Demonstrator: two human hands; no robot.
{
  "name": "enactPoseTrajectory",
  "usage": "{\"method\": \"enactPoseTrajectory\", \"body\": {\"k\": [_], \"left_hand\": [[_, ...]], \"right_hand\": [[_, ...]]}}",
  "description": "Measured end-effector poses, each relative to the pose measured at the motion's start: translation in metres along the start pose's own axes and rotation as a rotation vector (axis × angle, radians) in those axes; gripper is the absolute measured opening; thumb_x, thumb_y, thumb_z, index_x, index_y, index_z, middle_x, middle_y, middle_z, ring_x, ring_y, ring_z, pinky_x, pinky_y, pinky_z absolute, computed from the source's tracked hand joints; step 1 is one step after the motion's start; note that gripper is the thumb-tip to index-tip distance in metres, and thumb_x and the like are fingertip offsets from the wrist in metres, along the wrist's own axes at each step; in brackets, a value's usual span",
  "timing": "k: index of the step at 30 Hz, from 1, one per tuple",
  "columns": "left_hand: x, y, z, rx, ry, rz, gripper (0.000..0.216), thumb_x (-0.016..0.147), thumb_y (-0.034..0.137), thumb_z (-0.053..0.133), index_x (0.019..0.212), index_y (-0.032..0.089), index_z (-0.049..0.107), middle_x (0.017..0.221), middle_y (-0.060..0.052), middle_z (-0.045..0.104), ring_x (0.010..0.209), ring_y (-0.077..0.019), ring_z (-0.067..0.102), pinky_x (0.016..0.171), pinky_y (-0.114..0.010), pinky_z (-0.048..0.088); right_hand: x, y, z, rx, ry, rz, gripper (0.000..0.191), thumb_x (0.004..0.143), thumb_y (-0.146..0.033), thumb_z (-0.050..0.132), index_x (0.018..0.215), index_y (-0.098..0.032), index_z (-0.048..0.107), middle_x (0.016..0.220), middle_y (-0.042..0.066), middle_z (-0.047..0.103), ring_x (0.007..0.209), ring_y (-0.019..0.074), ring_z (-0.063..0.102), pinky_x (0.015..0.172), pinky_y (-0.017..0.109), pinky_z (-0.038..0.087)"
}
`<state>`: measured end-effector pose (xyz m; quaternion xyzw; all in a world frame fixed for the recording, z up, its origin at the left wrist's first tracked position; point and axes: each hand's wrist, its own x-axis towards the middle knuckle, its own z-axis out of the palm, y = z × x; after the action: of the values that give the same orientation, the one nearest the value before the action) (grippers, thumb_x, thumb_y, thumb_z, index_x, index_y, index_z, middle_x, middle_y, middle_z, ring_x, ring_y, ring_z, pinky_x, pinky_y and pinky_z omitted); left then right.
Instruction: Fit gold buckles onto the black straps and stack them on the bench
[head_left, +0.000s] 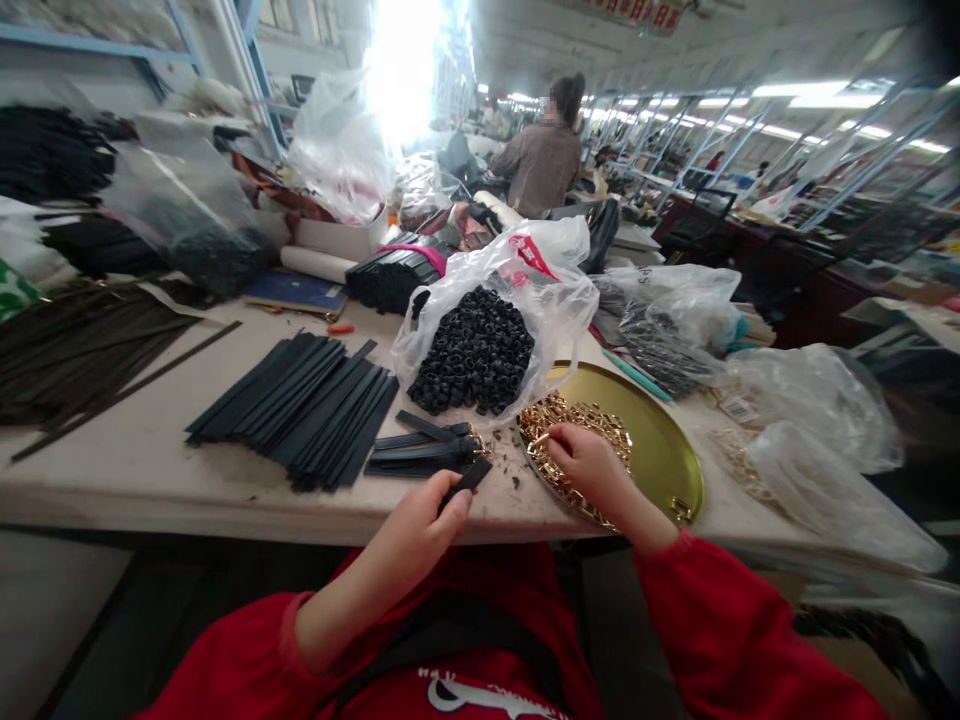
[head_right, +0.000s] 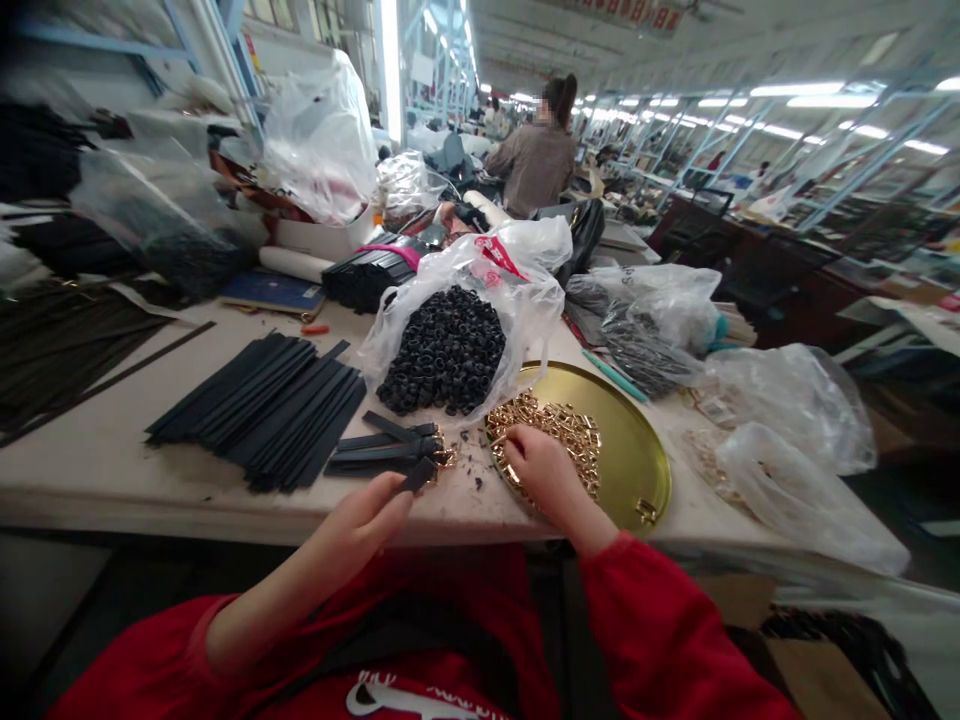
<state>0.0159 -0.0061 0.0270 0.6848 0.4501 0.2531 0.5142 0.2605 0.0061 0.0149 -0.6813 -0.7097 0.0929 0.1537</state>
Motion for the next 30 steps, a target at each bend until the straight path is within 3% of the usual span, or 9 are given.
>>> {"method": "enactPoseTrajectory", "body": {"k": [3,5,9,11,13,18,23,26,30], "left_hand": [[0.003,0.007,0.001,0.038,0.058,0.094,0.022,0.083,0.033,0.046,0.092,0.017,0.057,0.083,0.0,0.062,0.076,-0.0153,0.055,0.069,-0.024,0.04],[0.003,0.009,0.001,0.045,0.069,0.103,0.02,0.082,0.033,0.048,0.088,0.016,0.058,0.079,0.0,0.062,0.073,-0.0144,0.054,0.065,-0.022,0.039],[-0.003,0.008,-0.002,0.077,0.132,0.072,0.021,0.084,0.034,0.046,0.078,0.016,0.056,0.07,0.002,0.059,0.066,-0.0126,0.052,0.061,-0.021,0.038],[-0.007,0.006,-0.006,0.105,0.139,0.045,0.023,0.083,0.036,0.046,0.078,0.016,0.056,0.069,0.002,0.059,0.065,-0.0128,0.052,0.061,-0.021,0.038],[-0.009,0.005,-0.007,0.136,0.119,0.024,0.023,0.082,0.037,0.047,0.078,0.016,0.057,0.069,0.002,0.059,0.065,-0.0132,0.052,0.06,-0.022,0.038],[-0.007,0.0,-0.004,0.22,0.06,-0.015,0.021,0.081,0.033,0.047,0.076,0.016,0.057,0.066,0.002,0.059,0.062,-0.0139,0.051,0.056,-0.022,0.036],[-0.005,-0.008,-0.005,0.148,-0.08,0.002,0.025,0.085,0.033,0.041,0.085,0.016,0.059,0.078,-0.001,0.063,0.07,-0.0154,0.054,0.062,-0.023,0.038],[-0.007,-0.01,-0.01,0.176,-0.091,-0.034,0.033,0.089,0.035,0.032,0.082,0.015,0.057,0.068,0.0,0.058,0.063,-0.0137,0.051,0.058,-0.023,0.036],[-0.009,-0.007,-0.012,0.219,-0.161,-0.014,0.03,0.089,0.032,0.032,0.081,0.016,0.057,0.071,0.0,0.059,0.065,-0.0136,0.051,0.06,-0.023,0.036]], "right_hand": [[-0.011,-0.035,0.004,0.585,-0.083,0.039,0.019,0.08,-0.031,0.048,0.085,-0.017,0.06,0.069,0.001,0.061,0.06,0.0132,0.053,0.056,0.023,0.039],[-0.018,-0.06,0.008,0.816,-0.146,0.056,0.019,0.077,-0.035,0.052,0.08,-0.017,0.059,0.064,-0.001,0.056,0.056,0.0115,0.049,0.054,0.023,0.038],[-0.028,-0.088,0.013,1.148,-0.401,0.138,0.03,0.077,-0.045,0.052,0.067,-0.017,0.054,0.055,-0.004,0.048,0.051,0.0089,0.043,0.051,0.022,0.035],[-0.031,-0.09,0.016,1.273,-0.544,0.151,0.03,0.074,-0.046,0.058,0.07,-0.016,0.055,0.059,-0.004,0.049,0.053,0.0081,0.042,0.052,0.021,0.035],[-0.034,-0.088,0.02,1.331,-0.593,0.142,0.029,0.067,-0.042,0.067,0.075,-0.016,0.056,0.064,-0.004,0.051,0.056,0.0077,0.043,0.054,0.021,0.035],[-0.037,-0.082,0.034,1.326,-0.441,0.223,0.031,0.063,-0.04,0.072,0.069,-0.016,0.054,0.061,-0.005,0.053,0.056,0.008,0.045,0.054,0.021,0.036],[-0.038,-0.083,0.039,1.512,-0.246,0.293,0.03,0.06,-0.034,0.076,0.078,-0.018,0.058,0.064,-0.004,0.059,0.058,0.0082,0.052,0.057,0.021,0.041],[-0.037,-0.084,0.041,1.674,-0.149,0.464,0.027,0.06,-0.03,0.077,0.077,-0.019,0.059,0.063,-0.006,0.058,0.054,0.0058,0.052,0.056,0.019,0.043],[-0.04,-0.092,0.049,1.87,-0.197,0.62,0.031,0.057,-0.028,0.079,0.078,-0.019,0.059,0.067,-0.006,0.059,0.052,0.0045,0.053,0.055,0.019,0.046]]}}
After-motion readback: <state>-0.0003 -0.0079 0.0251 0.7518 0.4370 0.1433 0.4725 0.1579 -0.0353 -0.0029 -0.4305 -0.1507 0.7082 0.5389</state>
